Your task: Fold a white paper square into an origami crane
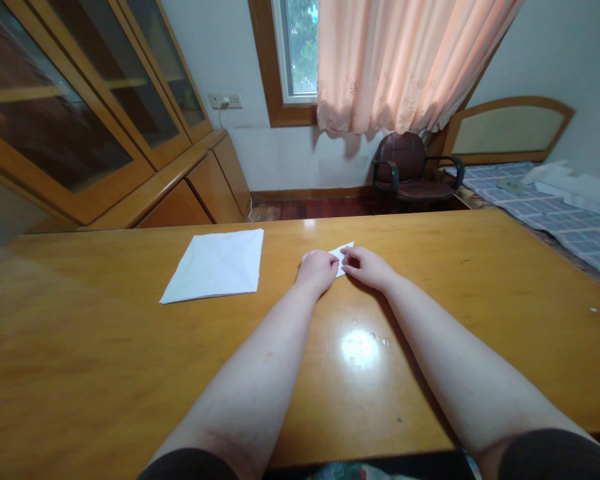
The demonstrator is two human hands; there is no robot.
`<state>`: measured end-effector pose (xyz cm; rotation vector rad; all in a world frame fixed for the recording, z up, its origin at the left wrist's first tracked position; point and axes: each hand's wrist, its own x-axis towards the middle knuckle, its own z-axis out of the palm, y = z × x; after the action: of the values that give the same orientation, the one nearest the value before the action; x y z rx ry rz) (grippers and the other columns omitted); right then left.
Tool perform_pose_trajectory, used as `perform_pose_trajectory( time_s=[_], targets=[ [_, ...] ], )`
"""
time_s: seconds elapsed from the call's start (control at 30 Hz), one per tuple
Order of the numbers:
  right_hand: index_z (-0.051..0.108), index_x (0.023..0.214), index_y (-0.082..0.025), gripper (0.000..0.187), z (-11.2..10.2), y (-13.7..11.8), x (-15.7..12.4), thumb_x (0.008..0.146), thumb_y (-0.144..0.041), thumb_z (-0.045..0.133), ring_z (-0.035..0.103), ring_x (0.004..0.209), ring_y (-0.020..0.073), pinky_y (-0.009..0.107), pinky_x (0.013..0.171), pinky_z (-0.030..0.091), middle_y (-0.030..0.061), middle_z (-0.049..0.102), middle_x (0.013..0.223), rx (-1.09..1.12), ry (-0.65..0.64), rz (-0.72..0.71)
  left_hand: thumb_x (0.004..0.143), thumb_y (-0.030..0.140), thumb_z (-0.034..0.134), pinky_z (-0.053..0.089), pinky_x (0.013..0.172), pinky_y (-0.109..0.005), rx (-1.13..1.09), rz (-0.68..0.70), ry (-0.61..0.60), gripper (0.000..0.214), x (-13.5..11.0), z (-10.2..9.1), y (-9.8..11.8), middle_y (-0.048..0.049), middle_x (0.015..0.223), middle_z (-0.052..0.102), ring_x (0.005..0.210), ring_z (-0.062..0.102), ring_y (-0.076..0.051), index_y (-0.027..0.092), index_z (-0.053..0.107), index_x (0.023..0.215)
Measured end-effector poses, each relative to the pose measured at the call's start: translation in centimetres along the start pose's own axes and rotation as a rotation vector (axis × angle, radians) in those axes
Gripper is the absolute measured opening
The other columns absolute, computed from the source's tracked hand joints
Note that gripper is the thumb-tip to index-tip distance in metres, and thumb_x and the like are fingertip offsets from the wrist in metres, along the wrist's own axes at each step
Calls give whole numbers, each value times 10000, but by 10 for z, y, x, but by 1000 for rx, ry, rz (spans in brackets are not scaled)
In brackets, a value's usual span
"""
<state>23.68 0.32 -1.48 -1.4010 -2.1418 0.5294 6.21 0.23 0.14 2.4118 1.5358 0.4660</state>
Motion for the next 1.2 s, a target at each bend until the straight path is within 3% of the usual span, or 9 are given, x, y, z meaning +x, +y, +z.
perform_pose_trajectory(
  time_s=[0.1,0.23,0.37,0.6,0.8,1.0,1.2],
  targets=[
    [611,934,-188,165,1,-2,1,788,-266,613,602,905,189,320,829,457,69,666,978,-37,-7,30,878,317,460,419,928,-330,-9,-11,4,283,0,-1,1,-43,949,711,969,601,-208,276,733,940],
    [596,996,-192,266,0,-4,0,801,-371,621,595,938,208,330,832,446,80,660,1022,-152,24,90,868,281,496,406,964,-321,-43,-31,62,276,1,1,-1,-39,1066,699,1028,589,-200,251,705,1047],
    [602,1036,-202,390,-1,-1,-1,772,-487,643,589,988,233,356,862,438,86,655,1081,-211,55,98,832,314,572,448,892,-315,-88,-20,32,263,4,8,-7,-54,1088,686,984,607,-207,242,697,1051],
    [647,982,-207,270,-1,2,1,793,-400,642,598,958,216,333,842,433,77,668,1028,-249,83,126,810,287,601,451,893,-293,-136,-26,47,284,6,14,-13,-68,1108,672,998,605,-204,218,685,1072],
    [652,984,-208,414,-4,-2,-2,698,-501,708,593,948,222,325,842,426,68,661,991,-262,80,107,822,278,582,455,886,-305,-148,-86,67,260,8,16,-16,-77,1079,675,977,605,-203,203,698,1042],
    [667,922,-201,255,-5,-4,1,772,-408,655,591,910,203,306,808,419,67,667,955,-294,70,152,763,355,664,455,890,-306,-169,-64,73,318,6,13,-14,-77,1077,671,999,595,-216,200,689,1039],
    [668,930,-201,414,-8,-10,-2,717,-555,662,585,899,217,310,792,412,74,652,936,-316,73,152,776,328,655,453,886,-303,-154,-69,57,277,8,12,-14,-69,1054,676,972,601,-204,200,692,1019]
  ],
)
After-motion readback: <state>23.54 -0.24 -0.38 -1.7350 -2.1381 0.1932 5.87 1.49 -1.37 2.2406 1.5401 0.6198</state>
